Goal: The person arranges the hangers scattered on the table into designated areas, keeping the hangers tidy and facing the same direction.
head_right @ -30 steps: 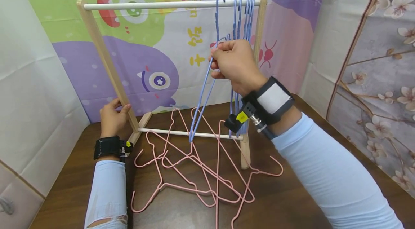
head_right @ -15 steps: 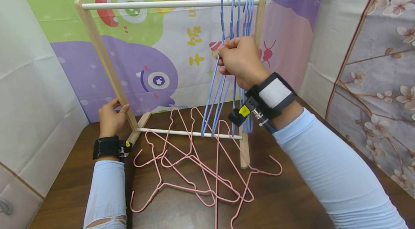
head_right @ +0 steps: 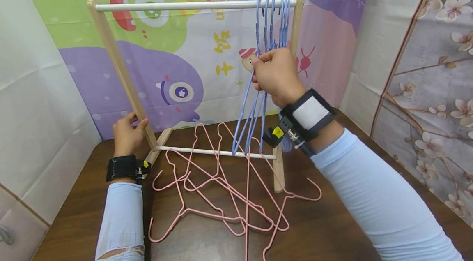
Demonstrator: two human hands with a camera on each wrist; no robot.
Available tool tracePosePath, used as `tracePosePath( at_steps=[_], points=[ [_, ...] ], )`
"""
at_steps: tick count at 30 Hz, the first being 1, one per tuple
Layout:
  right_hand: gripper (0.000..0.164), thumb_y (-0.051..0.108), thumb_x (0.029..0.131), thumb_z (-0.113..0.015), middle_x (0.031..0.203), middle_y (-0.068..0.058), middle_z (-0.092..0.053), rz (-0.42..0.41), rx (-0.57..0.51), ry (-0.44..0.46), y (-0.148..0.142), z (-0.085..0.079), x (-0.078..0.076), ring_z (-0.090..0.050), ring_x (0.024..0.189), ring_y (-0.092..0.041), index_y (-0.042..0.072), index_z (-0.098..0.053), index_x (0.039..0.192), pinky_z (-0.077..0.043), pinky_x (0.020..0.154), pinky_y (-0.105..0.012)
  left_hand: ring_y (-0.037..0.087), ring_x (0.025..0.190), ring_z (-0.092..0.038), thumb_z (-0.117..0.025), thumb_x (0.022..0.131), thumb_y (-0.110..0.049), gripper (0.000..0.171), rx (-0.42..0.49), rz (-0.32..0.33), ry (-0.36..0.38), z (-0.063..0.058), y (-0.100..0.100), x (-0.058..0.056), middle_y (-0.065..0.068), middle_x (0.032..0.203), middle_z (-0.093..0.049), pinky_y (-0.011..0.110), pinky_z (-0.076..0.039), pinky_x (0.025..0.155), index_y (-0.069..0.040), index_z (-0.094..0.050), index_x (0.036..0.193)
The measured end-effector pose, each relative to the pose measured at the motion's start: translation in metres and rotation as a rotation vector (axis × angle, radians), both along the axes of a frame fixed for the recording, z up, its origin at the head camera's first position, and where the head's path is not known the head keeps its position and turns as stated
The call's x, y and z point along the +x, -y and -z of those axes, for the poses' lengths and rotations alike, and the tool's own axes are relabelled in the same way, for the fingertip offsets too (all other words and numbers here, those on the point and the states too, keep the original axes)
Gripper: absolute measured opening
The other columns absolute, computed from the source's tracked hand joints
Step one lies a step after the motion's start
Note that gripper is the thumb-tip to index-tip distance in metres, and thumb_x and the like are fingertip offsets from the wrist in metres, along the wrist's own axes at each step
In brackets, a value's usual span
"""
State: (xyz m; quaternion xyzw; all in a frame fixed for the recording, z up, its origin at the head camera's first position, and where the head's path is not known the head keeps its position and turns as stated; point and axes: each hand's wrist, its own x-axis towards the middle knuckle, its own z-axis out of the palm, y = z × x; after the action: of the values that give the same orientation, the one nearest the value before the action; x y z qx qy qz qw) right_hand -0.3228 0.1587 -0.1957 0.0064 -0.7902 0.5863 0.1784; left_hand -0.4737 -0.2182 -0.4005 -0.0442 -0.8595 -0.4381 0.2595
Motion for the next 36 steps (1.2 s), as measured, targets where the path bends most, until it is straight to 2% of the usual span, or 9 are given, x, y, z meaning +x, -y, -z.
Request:
tracePosePath(
  at_steps=[5,9,13,17,25,30,32,36],
  points=[
    [0.029,0.009,0.102,-0.061,0.088,-0.008,-0.064,0.034,0.094,-0.04,0.004,0.005,0.009,-0.058,0.055,-0.009,-0.004,-0.053,0.126,-0.051,0.047,-0.021,0.043,0.105,-0.071,-0.066,0.101,-0.015,0.032,0.001,0.004,0.012,-0.001,0.0,0.001,0.021,0.128,-0.068,0.053,-0.06,0.087,0.0,-0.068,0.129],
    [0.029,0.012,0.102,-0.063,0.091,-0.009,-0.064,0.007,0.2,-0.043,0.012,0.008,0.025,-0.06,0.058,-0.013,0.0,-0.055,0.127,-0.05,0.046,-0.024,0.042,0.104,-0.071,-0.066,0.101,-0.015,0.031,0.0,0.006,0.013,-0.002,-0.001,0.002,0.021,0.128,-0.069,0.052,-0.06,0.086,0.0,-0.069,0.128],
    [0.019,0.017,0.102,-0.064,0.083,-0.008,-0.065,-0.085,0.369,-0.056,0.025,0.016,0.045,-0.06,0.059,-0.016,0.004,-0.065,0.116,-0.048,0.047,-0.027,0.042,0.104,-0.071,-0.066,0.101,-0.014,0.031,0.004,0.011,0.011,-0.002,-0.002,0.002,0.021,0.127,-0.069,0.052,-0.06,0.085,0.001,-0.068,0.128],
    [0.011,0.016,0.1,-0.066,0.07,-0.003,-0.065,-0.162,0.51,-0.136,0.039,0.028,0.06,-0.057,0.056,-0.017,0.007,-0.072,0.102,-0.046,0.051,-0.029,0.042,0.104,-0.071,-0.067,0.101,-0.014,0.031,0.006,0.009,0.005,-0.002,-0.001,0.002,0.021,0.126,-0.069,0.052,-0.06,0.086,0.0,-0.068,0.129],
    [0.006,0.013,0.097,-0.071,0.071,0.007,-0.065,-0.297,0.593,-0.236,0.063,0.057,0.081,-0.056,0.06,-0.007,0.009,-0.073,0.093,-0.05,0.057,-0.029,0.043,0.104,-0.071,-0.067,0.101,-0.016,0.032,-0.009,0.002,-0.002,-0.001,0.0,0.0,0.021,0.127,-0.069,0.053,-0.06,0.087,0.0,-0.069,0.129],
    [0.008,0.016,0.096,-0.072,0.07,0.011,-0.059,-0.324,0.701,-0.317,0.078,0.079,0.096,-0.052,0.063,-0.003,0.011,-0.072,0.09,-0.048,0.058,-0.024,0.043,0.105,-0.071,-0.067,0.101,-0.017,0.036,-0.005,0.004,0.01,-0.001,0.0,0.0,0.022,0.13,-0.067,0.052,-0.06,0.085,-0.002,-0.067,0.133],
    [0.008,0.017,0.097,-0.072,0.071,0.011,-0.057,-0.349,0.749,-0.321,0.083,0.088,0.101,-0.051,0.064,-0.003,0.012,-0.072,0.091,-0.047,0.06,-0.023,0.043,0.105,-0.071,-0.067,0.101,-0.017,0.035,-0.005,0.005,0.011,-0.001,0.0,0.0,0.022,0.13,-0.067,0.052,-0.061,0.084,-0.002,-0.067,0.133],
    [0.01,0.018,0.098,-0.07,0.077,0.01,-0.06,-0.453,0.827,-0.282,0.09,0.106,0.108,-0.053,0.069,-0.003,0.012,-0.071,0.091,-0.048,0.065,-0.022,0.043,0.104,-0.071,-0.067,0.101,-0.016,0.034,-0.009,0.001,0.006,-0.001,0.001,0.0,0.022,0.129,-0.068,0.053,-0.061,0.081,-0.001,-0.068,0.131]
  ],
)
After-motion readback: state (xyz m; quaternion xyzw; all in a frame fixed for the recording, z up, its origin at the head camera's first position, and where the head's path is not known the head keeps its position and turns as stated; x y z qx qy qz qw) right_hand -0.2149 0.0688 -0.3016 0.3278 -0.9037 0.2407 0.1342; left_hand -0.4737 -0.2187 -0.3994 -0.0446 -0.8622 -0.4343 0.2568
